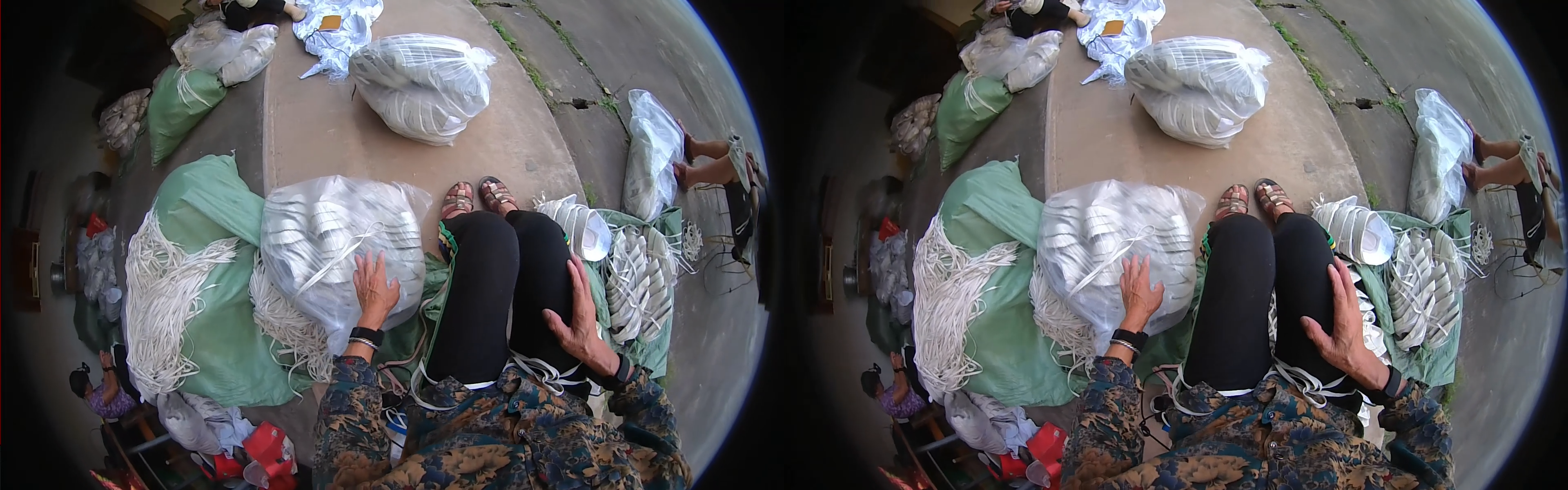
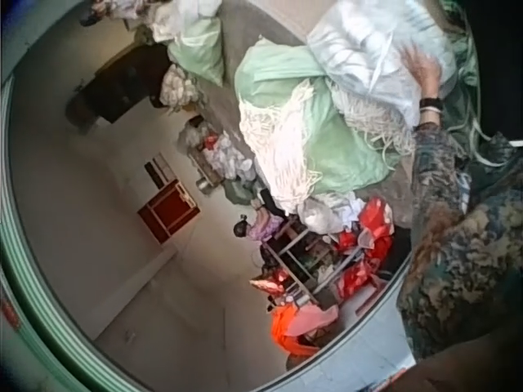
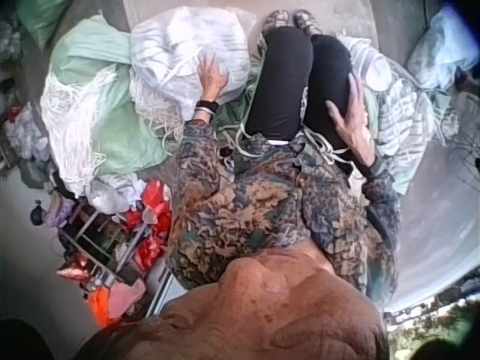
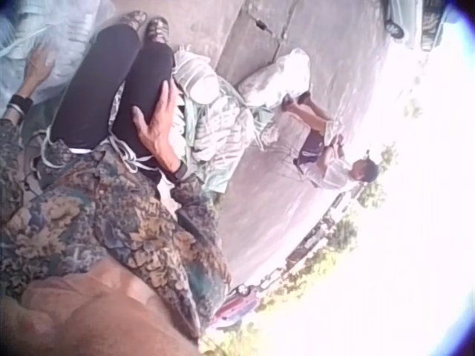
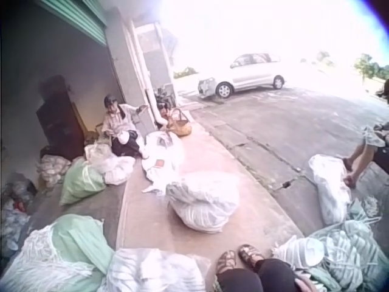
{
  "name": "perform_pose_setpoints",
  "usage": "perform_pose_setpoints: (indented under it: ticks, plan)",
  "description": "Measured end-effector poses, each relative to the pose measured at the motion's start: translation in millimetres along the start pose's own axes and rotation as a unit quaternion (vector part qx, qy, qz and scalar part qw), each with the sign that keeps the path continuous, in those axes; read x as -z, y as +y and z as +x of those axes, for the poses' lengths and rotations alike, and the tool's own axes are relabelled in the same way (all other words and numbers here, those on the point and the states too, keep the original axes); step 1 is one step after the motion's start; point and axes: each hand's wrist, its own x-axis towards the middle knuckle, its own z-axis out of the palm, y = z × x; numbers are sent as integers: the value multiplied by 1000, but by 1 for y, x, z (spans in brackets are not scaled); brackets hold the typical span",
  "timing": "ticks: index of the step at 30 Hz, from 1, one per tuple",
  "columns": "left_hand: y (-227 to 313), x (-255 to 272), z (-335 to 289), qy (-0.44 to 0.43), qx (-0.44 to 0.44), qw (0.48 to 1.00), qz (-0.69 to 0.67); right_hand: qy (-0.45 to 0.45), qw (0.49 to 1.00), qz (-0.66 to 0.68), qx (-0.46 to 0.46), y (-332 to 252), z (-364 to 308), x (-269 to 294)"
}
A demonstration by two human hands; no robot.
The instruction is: Lacing and organizing shoe uppers outside.
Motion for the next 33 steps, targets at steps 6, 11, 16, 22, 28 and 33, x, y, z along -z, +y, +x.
perform_pose_setpoints:
  ticks: [6,11,16,22,28,33]
  plan:
    - [45,-59,97,-119,-65,990,-25,5,998,67,-20,19,6,4]
    - [41,-80,136,-179,0,984,8,-2,995,87,-46,24,11,8]
    - [37,-87,109,-166,-28,985,50,15,993,108,-49,30,13,9]
    - [13,-53,29,-133,-26,988,71,28,994,102,-38,31,8,10]
    - [-44,18,1,55,71,975,205,38,991,121,-32,27,2,6]
    - [-112,45,-29,20,90,981,170,30,992,119,-32,9,5,3]
